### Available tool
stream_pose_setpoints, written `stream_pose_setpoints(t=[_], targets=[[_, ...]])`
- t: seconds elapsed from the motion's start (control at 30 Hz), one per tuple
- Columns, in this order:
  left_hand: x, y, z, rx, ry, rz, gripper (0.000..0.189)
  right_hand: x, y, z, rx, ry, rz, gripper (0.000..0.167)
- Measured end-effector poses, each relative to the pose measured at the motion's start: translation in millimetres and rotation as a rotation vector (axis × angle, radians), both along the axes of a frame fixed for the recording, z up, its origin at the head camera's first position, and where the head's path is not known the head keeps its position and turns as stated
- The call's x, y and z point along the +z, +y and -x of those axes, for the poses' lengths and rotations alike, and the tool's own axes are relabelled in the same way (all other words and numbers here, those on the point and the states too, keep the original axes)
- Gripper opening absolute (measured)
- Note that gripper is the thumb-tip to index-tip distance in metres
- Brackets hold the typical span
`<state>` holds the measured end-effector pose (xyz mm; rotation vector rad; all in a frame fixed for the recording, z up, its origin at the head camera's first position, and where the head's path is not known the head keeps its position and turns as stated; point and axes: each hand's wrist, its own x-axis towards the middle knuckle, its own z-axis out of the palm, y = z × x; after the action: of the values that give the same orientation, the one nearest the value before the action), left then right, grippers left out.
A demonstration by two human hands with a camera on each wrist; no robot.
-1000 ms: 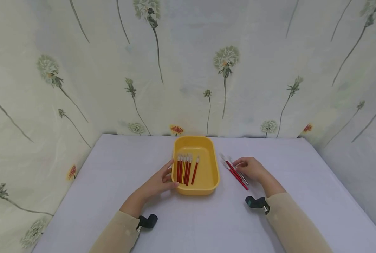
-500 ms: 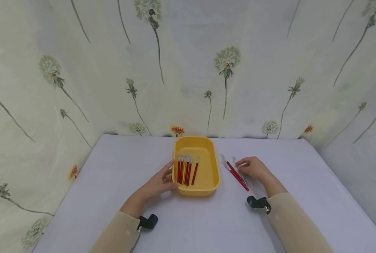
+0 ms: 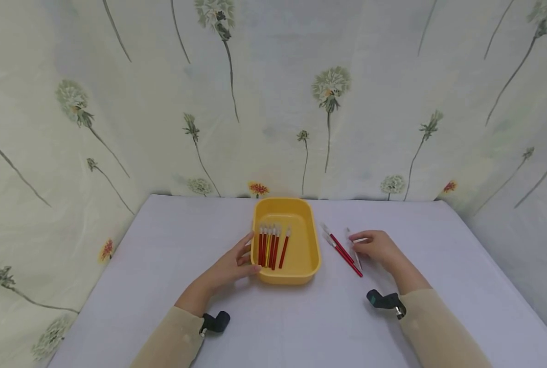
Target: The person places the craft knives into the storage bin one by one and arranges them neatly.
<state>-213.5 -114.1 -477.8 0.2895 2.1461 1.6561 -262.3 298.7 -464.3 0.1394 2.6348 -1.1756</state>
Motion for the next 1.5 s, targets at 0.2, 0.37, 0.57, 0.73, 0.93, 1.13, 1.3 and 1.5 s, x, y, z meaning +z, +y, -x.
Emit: stream_pose_setpoints(t=[0.2, 0.37, 0.57, 0.73, 0.93, 1.13, 1.3, 1.5], targets=[[0.6, -0.3, -0.6, -0.002, -0.004, -0.008, 0.095, 8.6, -5, -7.7, -0.096, -0.032, 0.109, 0.04], [2.3, -0.2, -1.5, -0.002, -0.014, -0.016, 0.096, 20.1, -15, -11.2, -0.155, -0.037, 0.24, 0.044], [2.4, 1.1, -1.9, 0.006, -0.022, -0.01, 0.096, 34.9, -32, -15.1, -0.179, -0.042, 0.379, 0.046], [2.5, 0.9, -1.8, 0.002, -0.019, -0.003, 0.096, 42.6, -47, -18.6, -0.157, -0.028, 0.431, 0.046], [1.8, 0.9, -1.2, 0.003, -0.017, -0.009, 0.095, 47.8, -69, -20.3, -0.131, -0.02, 0.462, 0.043], [1.1, 0.6, -0.3, 0.0, -0.02, -0.015, 0.095, 46.0, -92, -16.6, -0.118, -0.016, 0.467, 0.041], [2.1, -0.1, -0.4, 0.001, -0.027, -0.012, 0.096, 44.8, -112, -14.8, -0.11, -0.017, 0.492, 0.039], [4.6, -0.4, -1.9, 0.0, -0.028, -0.002, 0.096, 45.8, -133, -13.1, -0.115, -0.022, 0.518, 0.038]])
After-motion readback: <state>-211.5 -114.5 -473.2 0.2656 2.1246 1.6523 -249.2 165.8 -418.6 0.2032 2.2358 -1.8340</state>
